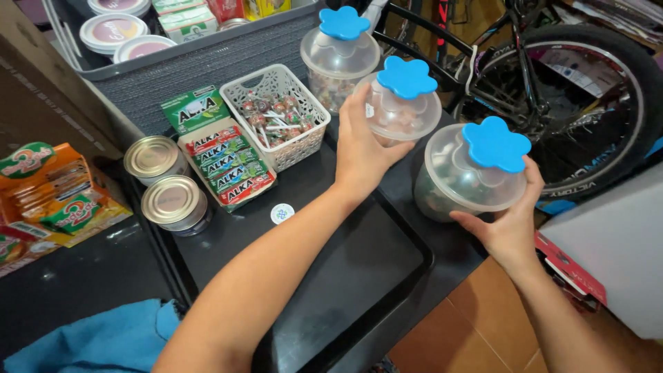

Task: The person is organizing orange-wrapped candies by picking them up from a tray and placing them into a clear plastic container, occasionally using a blue cloth to wipe the container and the surrounding area.

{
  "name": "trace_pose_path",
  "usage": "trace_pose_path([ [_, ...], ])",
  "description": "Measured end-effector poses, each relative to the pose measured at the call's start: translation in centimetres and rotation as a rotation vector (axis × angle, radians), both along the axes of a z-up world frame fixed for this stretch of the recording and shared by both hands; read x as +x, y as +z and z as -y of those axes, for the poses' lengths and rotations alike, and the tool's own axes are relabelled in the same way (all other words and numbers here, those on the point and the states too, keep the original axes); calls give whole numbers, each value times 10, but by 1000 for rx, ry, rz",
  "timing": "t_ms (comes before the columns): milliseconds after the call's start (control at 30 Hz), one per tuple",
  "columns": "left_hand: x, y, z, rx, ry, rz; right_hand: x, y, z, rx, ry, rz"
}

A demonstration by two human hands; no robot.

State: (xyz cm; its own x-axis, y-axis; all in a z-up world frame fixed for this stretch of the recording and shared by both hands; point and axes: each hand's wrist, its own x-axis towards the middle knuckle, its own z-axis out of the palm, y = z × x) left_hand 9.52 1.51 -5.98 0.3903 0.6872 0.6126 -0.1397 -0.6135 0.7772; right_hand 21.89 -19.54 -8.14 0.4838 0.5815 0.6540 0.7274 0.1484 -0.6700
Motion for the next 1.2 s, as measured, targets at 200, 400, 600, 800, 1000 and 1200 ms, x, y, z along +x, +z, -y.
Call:
trace_pose_path([
  [200,-14,10,1,43,-28,114,-20,9,-3,-115,-157,30],
  [400,-79,64,16,112,-19,254,-58,22,22,477,-63,620],
  [600,-178,147,66,-499,-646,172,-109,39,0,-4,511,-504],
  [800,-246,101,77,71,-380,-83,-144,39,-30,-147,546,-369],
  [1000,-273,113,48,-122,-460,-107,-173,33,-46,-305,510,-201],
  [1200,-300,107,14,-189,-38,-47,-171,30,-59,-301,594,-47],
])
